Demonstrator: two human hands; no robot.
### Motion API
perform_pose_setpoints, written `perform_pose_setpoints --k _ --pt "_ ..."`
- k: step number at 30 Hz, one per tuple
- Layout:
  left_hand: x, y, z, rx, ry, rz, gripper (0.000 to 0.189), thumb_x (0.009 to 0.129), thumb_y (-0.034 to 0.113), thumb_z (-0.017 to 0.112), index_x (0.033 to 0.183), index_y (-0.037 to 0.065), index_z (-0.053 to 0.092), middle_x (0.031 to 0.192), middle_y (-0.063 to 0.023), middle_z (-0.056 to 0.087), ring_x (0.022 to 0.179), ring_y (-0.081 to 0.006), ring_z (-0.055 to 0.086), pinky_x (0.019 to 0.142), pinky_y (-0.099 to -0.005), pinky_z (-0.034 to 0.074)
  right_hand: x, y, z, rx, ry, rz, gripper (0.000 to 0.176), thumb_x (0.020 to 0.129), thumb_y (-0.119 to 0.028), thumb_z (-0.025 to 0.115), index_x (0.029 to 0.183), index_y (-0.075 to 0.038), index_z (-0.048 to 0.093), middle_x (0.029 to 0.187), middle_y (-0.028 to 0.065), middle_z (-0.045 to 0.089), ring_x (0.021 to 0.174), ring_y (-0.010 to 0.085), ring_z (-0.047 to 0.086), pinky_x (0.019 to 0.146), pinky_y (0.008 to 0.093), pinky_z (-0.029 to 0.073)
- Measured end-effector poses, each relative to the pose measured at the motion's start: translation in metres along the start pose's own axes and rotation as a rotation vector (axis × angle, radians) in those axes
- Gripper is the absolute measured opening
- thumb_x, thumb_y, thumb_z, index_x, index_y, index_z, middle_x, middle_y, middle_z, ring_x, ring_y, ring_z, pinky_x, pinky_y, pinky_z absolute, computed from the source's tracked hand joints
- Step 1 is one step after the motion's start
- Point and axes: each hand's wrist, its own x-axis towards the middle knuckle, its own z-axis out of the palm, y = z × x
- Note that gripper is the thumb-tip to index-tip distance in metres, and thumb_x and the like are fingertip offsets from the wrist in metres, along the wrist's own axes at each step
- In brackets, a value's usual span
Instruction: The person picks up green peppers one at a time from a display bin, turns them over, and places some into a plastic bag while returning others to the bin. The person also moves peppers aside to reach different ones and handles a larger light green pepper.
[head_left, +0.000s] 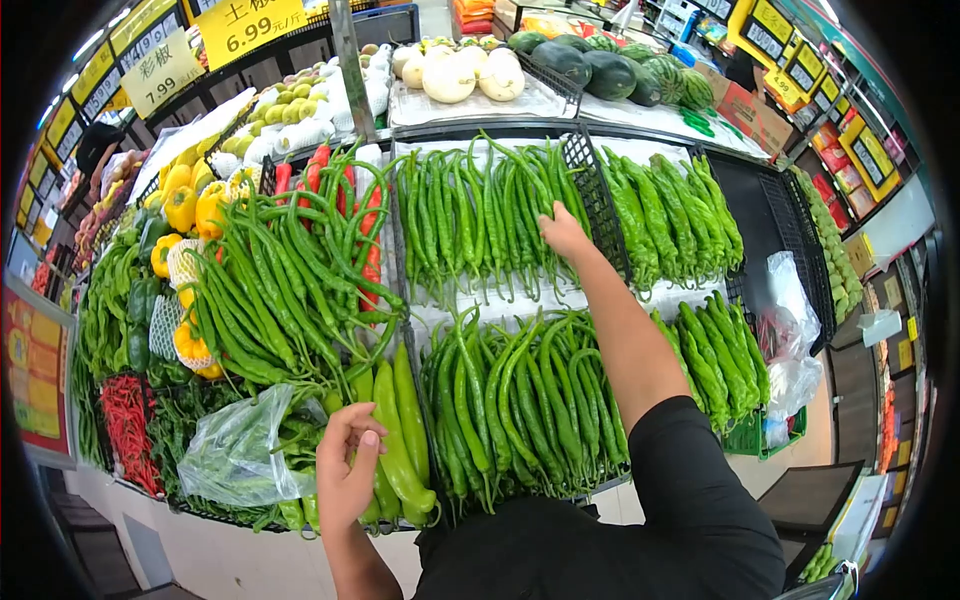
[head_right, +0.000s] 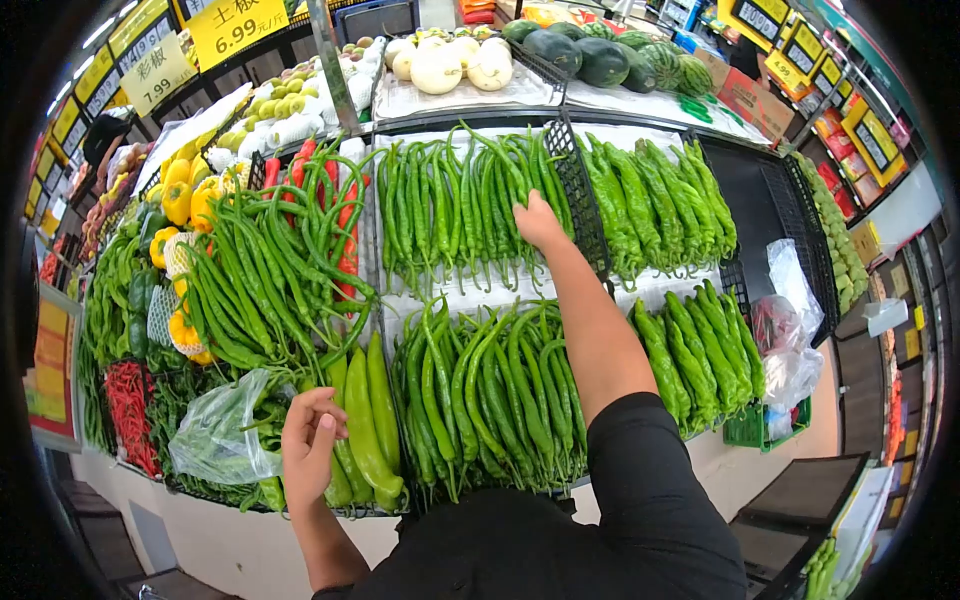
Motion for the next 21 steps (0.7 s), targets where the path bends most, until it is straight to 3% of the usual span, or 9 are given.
perform_pose_setpoints --k 2,6,10,11,17,21 --pt "0.004 -0.002 0.001 0.002 0.024 0.013 0.027 0.095 0.006 0.055 0.121 0.0 0.056 0.091 -0.006 0.062 0.075 -0.0123 0.056 0.071 -0.0262 0.047 -0.018 -0.005 -0.004 -0.123 0.017 -0.114 0.065 0.089 -0.028 0.059 0.141 0.006 0.038 0.138 0.0302 0.048 0.129 0.0436 0.045 0.106 0.0444 0.039" --pt "0.006 -0.008 0.003 0.017 0.047 0.014 0.027 0.095 0.007 0.055 0.121 0.0 0.056 0.091 -0.0059 0.062 0.075 -0.0121 0.056 0.071 -0.0261 0.047 -0.033 -0.009 -0.017 -0.33 -0.008 -0.157 0.069 0.083 -0.023 0.066 0.141 0.004 0.041 0.137 0.0276 0.048 0.127 0.0407 0.047 0.105 0.0431 0.041" --pt "0.007 -0.006 0.006 0.026 0.043 0.003 0.026 0.095 0.008 0.055 0.12 0.0 0.057 0.09 -0.0058 0.061 0.075 -0.0119 0.055 0.071 -0.0261 0.046 -0.041 -0.017 -0.024 -0.468 0.005 -0.091 0.06 0.083 -0.027 0.07 0.13 0.003 0.05 0.123 0.0256 0.059 0.116 0.0397 0.056 0.098 0.0452 0.047" --pt "0.008 -0.005 0.007 0.025 0.039 0.015 0.025 0.095 0.008 0.055 0.119 0.0 0.057 0.09 -0.0057 0.061 0.075 -0.0119 0.056 0.07 -0.0261 0.046 -0.042 -0.016 -0.022 -0.48 0.046 -0.118 0.052 0.083 -0.029 0.071 0.121 0.003 0.054 0.112 0.0243 0.064 0.109 0.0404 0.06 0.094 0.0467 0.049" --pt "0.005 -0.007 0.005 0.052 0.044 0.044 0.023 0.096 0.01 0.056 0.116 -0.001 0.059 0.088 -0.0053 0.061 0.074 -0.0118 0.056 0.07 -0.0258 0.046 -0.038 -0.02 -0.019 -0.3 0.13 -0.094 0.05 0.082 -0.027 0.073 0.118 0.003 0.057 0.109 0.0249 0.065 0.105 0.0403 0.062 0.091 0.0469 0.05" --pt "0.002 -0.011 0.005 0.098 0.026 0.039 0.021 0.096 0.01 0.055 0.114 -0.001 0.06 0.088 -0.0054 0.061 0.073 -0.0118 0.056 0.069 -0.0259 0.046 -0.036 -0.024 -0.019 -0.366 0.14 -0.117 0.049 0.081 -0.029 0.076 0.113 0.003 0.059 0.109 0.0252 0.065 0.104 0.0399 0.062 0.09 0.047 0.05"
